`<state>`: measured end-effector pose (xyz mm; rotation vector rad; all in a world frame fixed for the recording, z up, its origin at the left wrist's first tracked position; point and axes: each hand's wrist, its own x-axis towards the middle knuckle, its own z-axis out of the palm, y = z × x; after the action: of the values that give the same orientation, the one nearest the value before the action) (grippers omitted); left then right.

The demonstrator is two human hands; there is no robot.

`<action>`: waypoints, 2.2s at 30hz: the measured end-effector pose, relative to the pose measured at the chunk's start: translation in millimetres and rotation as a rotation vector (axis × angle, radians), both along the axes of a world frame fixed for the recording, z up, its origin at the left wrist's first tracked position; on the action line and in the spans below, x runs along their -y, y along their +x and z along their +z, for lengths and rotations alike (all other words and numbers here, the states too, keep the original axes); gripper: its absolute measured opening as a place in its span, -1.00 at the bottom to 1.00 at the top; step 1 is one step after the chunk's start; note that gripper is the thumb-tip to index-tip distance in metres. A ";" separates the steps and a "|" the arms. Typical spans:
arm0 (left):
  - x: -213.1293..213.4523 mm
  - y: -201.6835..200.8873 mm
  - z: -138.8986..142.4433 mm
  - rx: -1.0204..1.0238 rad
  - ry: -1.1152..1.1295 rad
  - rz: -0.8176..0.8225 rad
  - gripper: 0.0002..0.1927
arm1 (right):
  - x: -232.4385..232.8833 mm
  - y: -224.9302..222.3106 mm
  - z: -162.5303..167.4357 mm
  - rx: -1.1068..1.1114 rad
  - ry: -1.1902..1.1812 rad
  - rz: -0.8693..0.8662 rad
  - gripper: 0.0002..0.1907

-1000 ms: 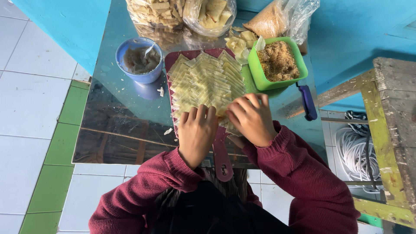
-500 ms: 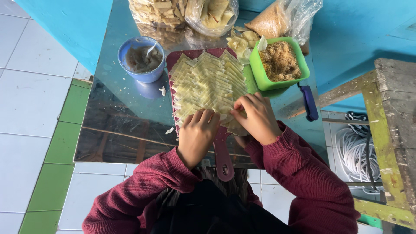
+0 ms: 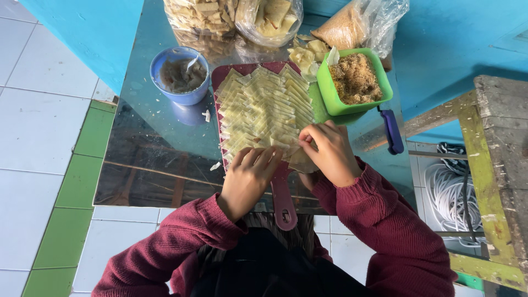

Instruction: The person assembles a layered snack on a paddle-shaped board, arranging thin wafer sheets in an overlapping woven pattern. They press the sheets flat by hand, spoon brown filling from a green container onto the layers, and fold and press the edges to seal the stack.

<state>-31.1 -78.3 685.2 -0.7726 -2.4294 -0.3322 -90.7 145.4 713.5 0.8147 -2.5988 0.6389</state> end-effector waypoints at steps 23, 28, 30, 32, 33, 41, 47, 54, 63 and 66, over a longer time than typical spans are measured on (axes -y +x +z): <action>22.5 -4.5 4.2 0.030 0.014 -0.022 -0.48 | 26.4 4.5 -2.4 -0.001 -0.101 0.226 -0.83; 17.9 -10.5 1.3 0.023 0.027 -0.024 -0.57 | 19.2 6.2 -7.0 -0.064 -0.004 0.278 -0.74; 16.5 -14.9 0.9 0.021 0.004 -0.026 -0.63 | 16.0 5.0 -3.5 -0.087 0.049 0.337 -0.70; 17.6 -18.8 1.5 -0.035 -0.054 -0.020 -0.62 | 18.8 2.8 -0.2 -0.058 0.055 0.322 -0.78; 19.1 -21.0 2.2 -0.065 -0.084 -0.015 -0.62 | 21.3 1.5 1.7 -0.046 0.057 0.316 -0.82; 26.5 -33.2 12.9 0.232 0.257 -0.028 -0.84 | 30.5 -7.1 8.1 -0.016 -0.005 0.370 -0.82; 22.2 -35.4 21.5 0.264 0.323 -0.046 -0.81 | 23.9 -30.4 11.2 0.188 -0.055 0.362 -0.86; 22.8 -39.3 25.9 0.205 0.261 -0.012 -0.84 | 33.9 -21.9 12.9 0.075 -0.068 0.327 -0.82; 26.6 -40.2 21.6 -0.011 0.038 -0.136 -0.75 | 28.2 -10.0 8.0 -0.281 0.131 0.377 -0.85; 26.3 -40.4 19.2 -0.063 0.016 -0.120 -0.74 | 28.2 -10.8 6.9 -0.257 0.141 0.355 -0.86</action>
<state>-71.4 -104.6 704.3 -0.9104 -2.3243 -0.3677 -101.5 117.2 720.4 1.3276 -2.3036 0.4109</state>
